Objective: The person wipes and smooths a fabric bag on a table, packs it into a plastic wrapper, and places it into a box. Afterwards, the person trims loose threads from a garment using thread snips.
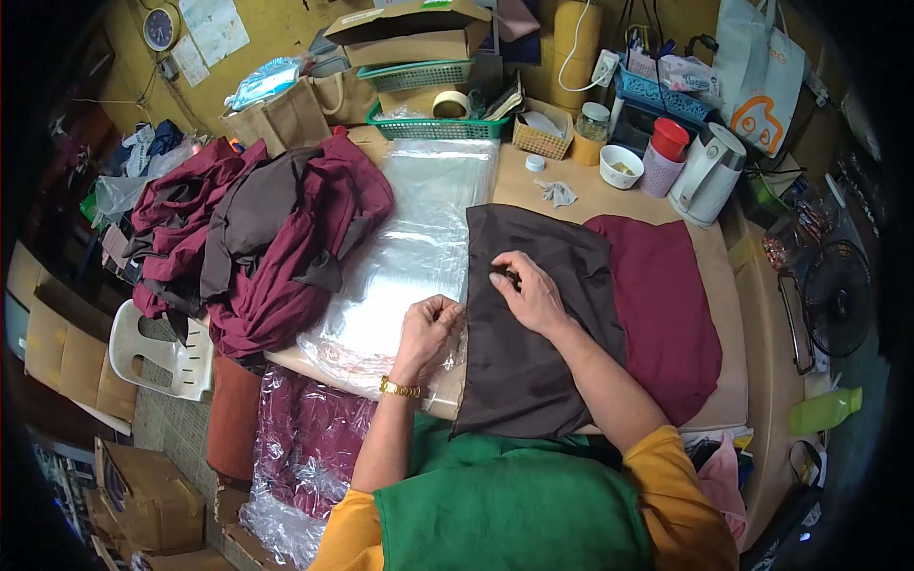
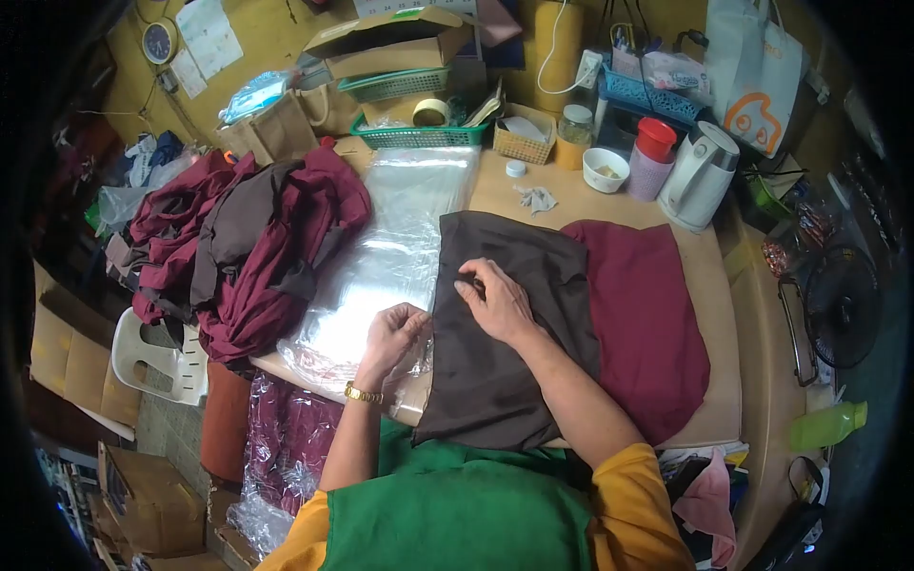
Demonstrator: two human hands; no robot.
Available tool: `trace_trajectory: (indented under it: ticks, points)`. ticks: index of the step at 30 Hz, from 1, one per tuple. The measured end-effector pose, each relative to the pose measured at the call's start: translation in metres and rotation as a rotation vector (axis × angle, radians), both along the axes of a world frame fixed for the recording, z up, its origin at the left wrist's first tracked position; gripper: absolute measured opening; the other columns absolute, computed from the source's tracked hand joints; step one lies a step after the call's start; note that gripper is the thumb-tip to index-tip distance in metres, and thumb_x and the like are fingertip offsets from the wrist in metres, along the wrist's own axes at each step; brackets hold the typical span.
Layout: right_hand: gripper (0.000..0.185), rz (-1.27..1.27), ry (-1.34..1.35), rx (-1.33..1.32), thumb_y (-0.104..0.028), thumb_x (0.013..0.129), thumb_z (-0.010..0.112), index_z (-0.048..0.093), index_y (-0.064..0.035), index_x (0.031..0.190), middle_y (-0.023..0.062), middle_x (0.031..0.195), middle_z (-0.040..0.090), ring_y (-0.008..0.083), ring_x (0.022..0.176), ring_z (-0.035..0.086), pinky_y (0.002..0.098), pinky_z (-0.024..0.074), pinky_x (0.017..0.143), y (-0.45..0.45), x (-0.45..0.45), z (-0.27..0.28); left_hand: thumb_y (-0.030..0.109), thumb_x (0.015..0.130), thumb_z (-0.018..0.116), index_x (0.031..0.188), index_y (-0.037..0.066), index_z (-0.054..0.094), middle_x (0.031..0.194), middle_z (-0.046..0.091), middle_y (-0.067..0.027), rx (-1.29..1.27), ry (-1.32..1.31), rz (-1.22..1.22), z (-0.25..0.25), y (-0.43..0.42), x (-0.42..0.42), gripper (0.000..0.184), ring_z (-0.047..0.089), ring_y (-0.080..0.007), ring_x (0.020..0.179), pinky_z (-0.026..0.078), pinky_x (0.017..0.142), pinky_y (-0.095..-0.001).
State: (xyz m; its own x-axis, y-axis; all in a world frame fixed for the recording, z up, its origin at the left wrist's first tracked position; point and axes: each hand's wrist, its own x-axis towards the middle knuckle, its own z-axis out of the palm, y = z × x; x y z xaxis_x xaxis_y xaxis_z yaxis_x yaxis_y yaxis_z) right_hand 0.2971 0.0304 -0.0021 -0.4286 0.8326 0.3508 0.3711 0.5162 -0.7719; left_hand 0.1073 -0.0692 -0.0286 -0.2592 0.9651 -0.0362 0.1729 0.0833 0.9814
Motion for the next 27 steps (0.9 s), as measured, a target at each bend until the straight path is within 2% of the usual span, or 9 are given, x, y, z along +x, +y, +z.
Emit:
trace_trajectory:
  ticks: [1, 2, 4, 10, 16, 19, 27]
  points:
    - [0.028, 0.048, -0.010, 0.123, -0.026, 0.088, 0.072, 0.062, -0.0078, 0.106, 0.0109, 0.094, 0.061, 0.0316, 0.082, 0.066, 0.0408, 0.0520, 0.074, -0.003, -0.001, -0.001, 0.014, 0.096, 0.065, 0.083, -0.002, 0.068, 0.067, 0.061, 0.0021, 0.039, -0.103, 0.031, -0.004, 0.000, 0.001, 0.020, 0.049, -0.0046, 0.059, 0.040, 0.053, -0.0227]
    - [0.025, 0.079, -0.090, 0.132, -0.022, 0.085, 0.073, 0.064, -0.0096, 0.104, 0.0082, 0.098, 0.058, 0.0302, 0.085, 0.066, 0.0407, 0.0522, 0.074, -0.012, 0.001, 0.011, 0.014, 0.096, 0.065, 0.083, -0.002, 0.068, 0.067, 0.061, 0.0021, 0.039, -0.101, 0.036, -0.003, -0.001, 0.002, 0.020, 0.049, -0.0046, 0.059, 0.040, 0.053, -0.0227]
    - [0.024, 0.110, -0.116, 0.165, -0.021, 0.084, 0.074, 0.065, -0.0093, 0.102, 0.0079, 0.096, 0.057, 0.0295, 0.084, 0.066, 0.0405, 0.0522, 0.074, -0.024, 0.001, 0.022, 0.014, 0.097, 0.064, 0.086, -0.001, 0.067, 0.069, 0.060, 0.0033, 0.082, -0.186, 0.051, -0.003, -0.002, 0.003, 0.019, 0.048, -0.0040, 0.059, 0.039, 0.052, -0.0220]
    - [0.025, 0.102, -0.139, 0.426, -0.016, 0.074, 0.080, 0.064, -0.0080, 0.093, 0.0068, 0.087, 0.054, 0.0265, 0.074, 0.063, 0.0374, 0.0508, 0.065, -0.039, -0.009, 0.021, 0.014, 0.096, 0.065, 0.084, -0.001, 0.065, 0.071, 0.059, 0.0034, 0.129, -0.155, 0.151, -0.008, -0.006, 0.010, 0.019, 0.047, -0.0027, 0.059, 0.039, 0.052, -0.0208]
    - [0.030, 0.111, -0.173, 0.499, -0.012, 0.071, 0.080, 0.058, -0.0084, 0.090, 0.0071, 0.087, 0.054, 0.0278, 0.070, 0.062, 0.0382, 0.0484, 0.062, -0.041, -0.016, 0.023, 0.010, 0.094, 0.067, 0.084, -0.002, 0.065, 0.070, 0.061, 0.0015, 0.212, -0.128, 0.221, -0.007, -0.009, 0.015, 0.016, 0.048, -0.0030, 0.059, 0.041, 0.053, -0.0219]
    - [0.028, 0.134, -0.225, 0.512, -0.014, 0.076, 0.076, 0.055, -0.0091, 0.095, 0.0087, 0.089, 0.052, 0.0280, 0.076, 0.062, 0.0389, 0.0472, 0.065, -0.042, -0.018, 0.022, 0.009, 0.092, 0.068, 0.083, -0.004, 0.065, 0.068, 0.062, -0.0006, 0.231, -0.004, 0.266, -0.014, -0.006, 0.015, 0.017, 0.051, -0.0042, 0.059, 0.044, 0.054, -0.0232]
    - [0.029, 0.128, -0.222, 0.536, -0.015, 0.077, 0.075, 0.053, -0.0080, 0.095, 0.0096, 0.088, 0.052, 0.0286, 0.073, 0.061, 0.0396, 0.0463, 0.064, -0.041, -0.024, 0.019, 0.010, 0.090, 0.071, 0.080, -0.005, 0.066, 0.066, 0.064, -0.0039, 0.277, 0.104, 0.350, -0.007, -0.007, 0.019, 0.018, 0.053, -0.0063, 0.058, 0.047, 0.055, -0.0244]
